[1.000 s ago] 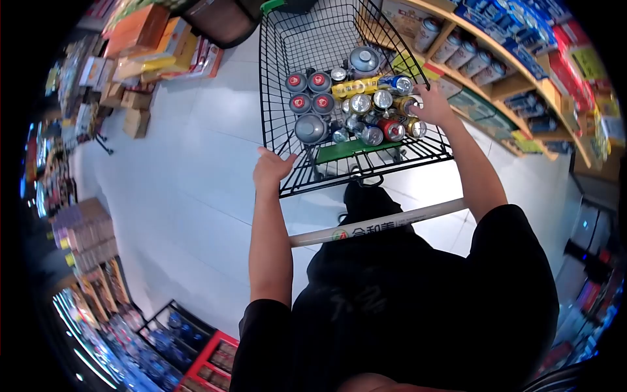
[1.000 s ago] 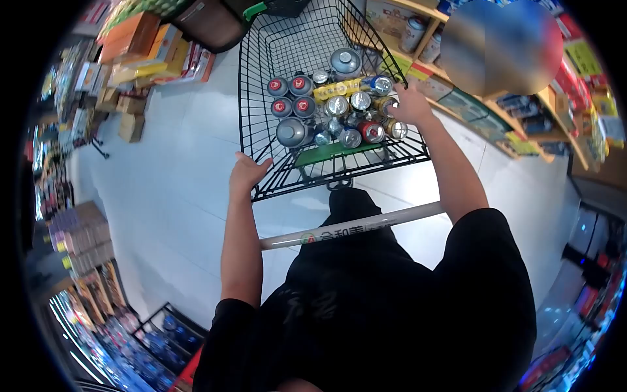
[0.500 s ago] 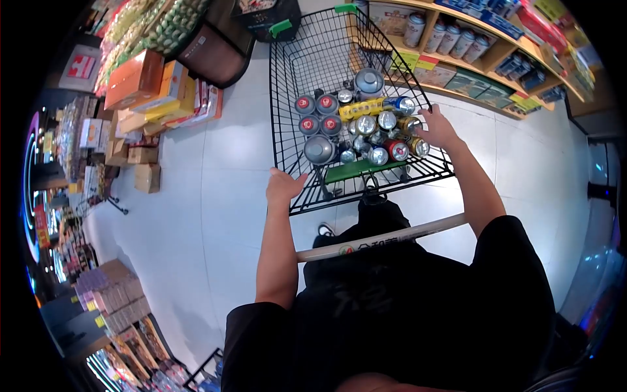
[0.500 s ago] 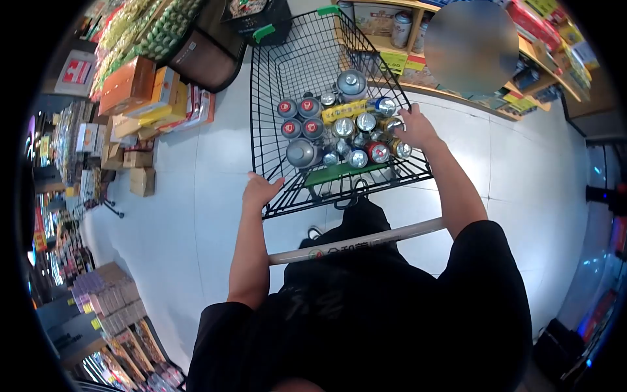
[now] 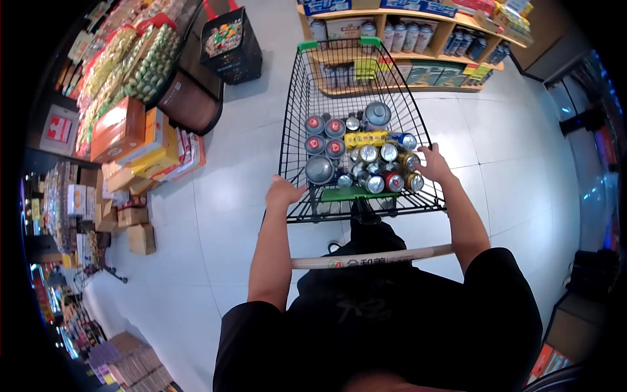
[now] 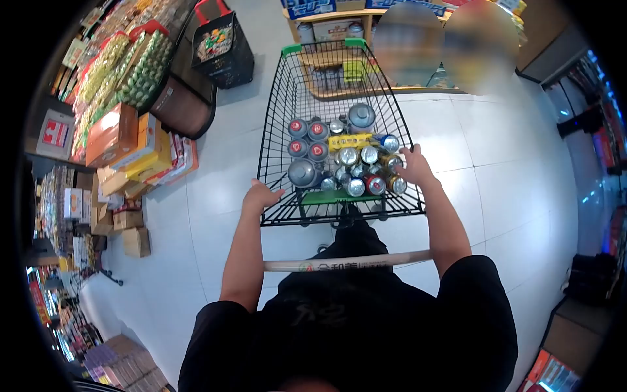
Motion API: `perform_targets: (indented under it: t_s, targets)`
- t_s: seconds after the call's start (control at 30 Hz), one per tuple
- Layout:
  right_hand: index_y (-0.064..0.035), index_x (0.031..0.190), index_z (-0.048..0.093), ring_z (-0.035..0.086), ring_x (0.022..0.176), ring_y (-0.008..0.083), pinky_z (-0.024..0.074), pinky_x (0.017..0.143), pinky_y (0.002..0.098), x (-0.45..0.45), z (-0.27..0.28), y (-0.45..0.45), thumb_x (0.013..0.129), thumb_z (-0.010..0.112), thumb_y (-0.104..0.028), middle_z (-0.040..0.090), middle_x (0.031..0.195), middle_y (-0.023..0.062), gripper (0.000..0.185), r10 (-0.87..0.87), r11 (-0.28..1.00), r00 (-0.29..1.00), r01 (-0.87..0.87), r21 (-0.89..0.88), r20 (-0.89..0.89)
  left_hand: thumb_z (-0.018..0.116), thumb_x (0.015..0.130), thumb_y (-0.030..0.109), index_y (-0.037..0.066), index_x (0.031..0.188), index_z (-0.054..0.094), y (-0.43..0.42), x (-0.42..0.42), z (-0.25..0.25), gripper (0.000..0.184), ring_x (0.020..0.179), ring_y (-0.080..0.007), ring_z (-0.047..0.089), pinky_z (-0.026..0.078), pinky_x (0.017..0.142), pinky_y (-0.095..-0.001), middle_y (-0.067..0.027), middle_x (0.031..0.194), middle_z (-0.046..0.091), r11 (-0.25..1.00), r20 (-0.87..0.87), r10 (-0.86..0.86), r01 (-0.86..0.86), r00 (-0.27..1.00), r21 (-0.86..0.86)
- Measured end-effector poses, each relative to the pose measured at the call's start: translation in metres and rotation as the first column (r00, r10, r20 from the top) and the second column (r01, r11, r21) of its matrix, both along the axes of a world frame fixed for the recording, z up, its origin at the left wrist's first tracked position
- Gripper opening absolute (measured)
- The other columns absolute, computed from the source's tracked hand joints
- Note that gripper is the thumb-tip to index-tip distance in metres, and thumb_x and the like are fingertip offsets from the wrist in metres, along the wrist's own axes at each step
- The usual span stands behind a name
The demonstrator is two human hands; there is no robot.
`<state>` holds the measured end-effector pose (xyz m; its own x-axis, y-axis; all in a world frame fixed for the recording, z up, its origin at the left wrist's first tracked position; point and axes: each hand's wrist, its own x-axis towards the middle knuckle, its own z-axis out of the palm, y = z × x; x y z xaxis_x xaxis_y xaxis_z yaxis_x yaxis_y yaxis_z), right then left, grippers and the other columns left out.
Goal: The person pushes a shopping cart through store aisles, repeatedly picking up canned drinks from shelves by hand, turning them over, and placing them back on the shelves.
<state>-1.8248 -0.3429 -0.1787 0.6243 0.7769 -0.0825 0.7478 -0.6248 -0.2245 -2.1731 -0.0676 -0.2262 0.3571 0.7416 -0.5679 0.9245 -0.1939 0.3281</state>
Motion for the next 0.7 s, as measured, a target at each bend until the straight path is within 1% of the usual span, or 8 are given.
perform_targets:
  t_s: [0.1, 0.23, 0.27, 0.43, 0.47, 0.53, 0.63, 0.7]
  targets:
    - [-0.0079, 0.124, 0.055, 0.063, 0.095, 0.0406, 0.0533, 0.084, 0.0448, -0.029, 0.002, -0.017, 0.078, 0.073, -0.029, 0.047, 0.12, 0.0241, 0.054, -0.122, 0.991, 0.991, 0.125, 0.044, -0.06, 0.076, 0.073, 0.053, -0.009, 0.124, 0.033, 0.01, -0.006, 0.005, 0.092, 0.11, -0.0328, 0.062, 0.051, 0.092, -0.0381, -0.0238, 0.118, 0.063, 0.997, 0.018, -0.073, 0.073, 0.997, 0.014]
    - [-0.009, 0.121, 0.055, 0.063, 0.094, 0.0414, 0.0531, 0.082, 0.0455, -0.06, 0.002, -0.029, 0.081, 0.073, -0.032, 0.048, 0.119, 0.0232, 0.05, -0.282, 0.958, 0.959, 0.283, 0.05, -0.034, 0.077, 0.074, 0.05, -0.007, 0.128, 0.032, 0.031, 0.005, 0.013, 0.091, 0.112, -0.0315, 0.062, 0.05, 0.092, -0.0378, -0.0215, 0.119, 0.063, 0.98, 0.009, -0.195, 0.194, 0.981, 0.052]
    - [-0.0091, 0.119, 0.056, 0.063, 0.094, 0.0418, 0.0531, 0.082, 0.0457, -0.085, -0.014, -0.033, 0.081, 0.073, -0.031, 0.048, 0.118, 0.0227, 0.047, -0.301, 0.949, 0.953, 0.301, 0.098, -0.016, 0.077, 0.074, 0.05, -0.007, 0.129, 0.032, 0.034, -0.014, 0.004, 0.091, 0.112, -0.0314, 0.062, 0.05, 0.093, -0.0377, -0.0212, 0.119, 0.063, 0.976, 0.026, -0.204, 0.202, 0.979, 0.08]
    - [-0.0087, 0.114, 0.059, 0.063, 0.094, 0.0417, 0.0524, 0.083, 0.0458, -0.095, -0.002, -0.057, 0.079, 0.072, -0.027, 0.051, 0.114, 0.022, 0.042, -0.458, 0.881, 0.887, 0.461, 0.108, -0.051, 0.076, 0.076, 0.049, -0.009, 0.137, 0.028, 0.046, 0.023, 0.02, 0.097, 0.116, -0.0307, 0.06, 0.048, 0.095, -0.0367, -0.0214, 0.125, 0.06, 0.935, 0.005, -0.344, 0.342, 0.939, 0.096]
    - [-0.0085, 0.114, 0.058, 0.063, 0.09, 0.0387, 0.0521, 0.081, 0.0442, -0.098, -0.003, -0.059, 0.082, 0.071, -0.026, 0.05, 0.114, 0.0211, 0.039, -0.478, 0.87, 0.877, 0.479, 0.116, -0.037, 0.076, 0.076, 0.049, -0.009, 0.137, 0.027, 0.053, 0.032, 0.025, 0.098, 0.116, -0.0309, 0.06, 0.048, 0.096, -0.0366, -0.0218, 0.125, 0.06, 0.927, 0.008, -0.368, 0.366, 0.93, 0.087]
    - [-0.009, 0.115, 0.058, 0.062, 0.094, 0.0405, 0.0514, 0.084, 0.0454, -0.12, -0.022, -0.028, 0.08, 0.071, -0.028, 0.05, 0.116, 0.0218, 0.042, -0.523, 0.837, 0.851, 0.524, 0.158, -0.047, 0.076, 0.075, 0.05, -0.01, 0.139, 0.026, 0.094, 0.03, 0.012, 0.1, 0.116, -0.0314, 0.06, 0.048, 0.096, -0.0365, -0.0227, 0.125, 0.06, 0.907, 0.017, -0.414, 0.411, 0.91, 0.089]
    - [-0.0095, 0.118, 0.057, 0.06, 0.103, 0.0433, 0.0498, 0.089, 0.0456, -0.11, -0.028, -0.018, 0.08, 0.071, -0.033, 0.047, 0.122, 0.0245, 0.047, -0.598, 0.794, 0.801, 0.598, 0.105, -0.035, 0.075, 0.075, 0.051, -0.012, 0.139, 0.024, 0.132, 0.082, -0.012, 0.103, 0.114, -0.0331, 0.06, 0.048, 0.095, -0.0371, -0.0245, 0.124, 0.06, 0.788, -0.055, -0.605, 0.607, 0.794, 0.101]
    - [-0.0061, 0.118, 0.058, 0.061, 0.099, 0.0434, 0.0513, 0.086, 0.0465, -0.105, -0.037, -0.006, 0.078, 0.071, -0.033, 0.049, 0.117, 0.024, 0.05, -0.63, 0.767, 0.775, 0.63, 0.12, -0.043, 0.075, 0.076, 0.051, -0.015, 0.137, 0.023, 0.157, 0.114, -0.032, 0.103, 0.112, -0.0351, 0.061, 0.049, 0.095, -0.0377, -0.0263, 0.123, 0.06, 0.739, -0.046, -0.664, 0.665, 0.746, 0.112]
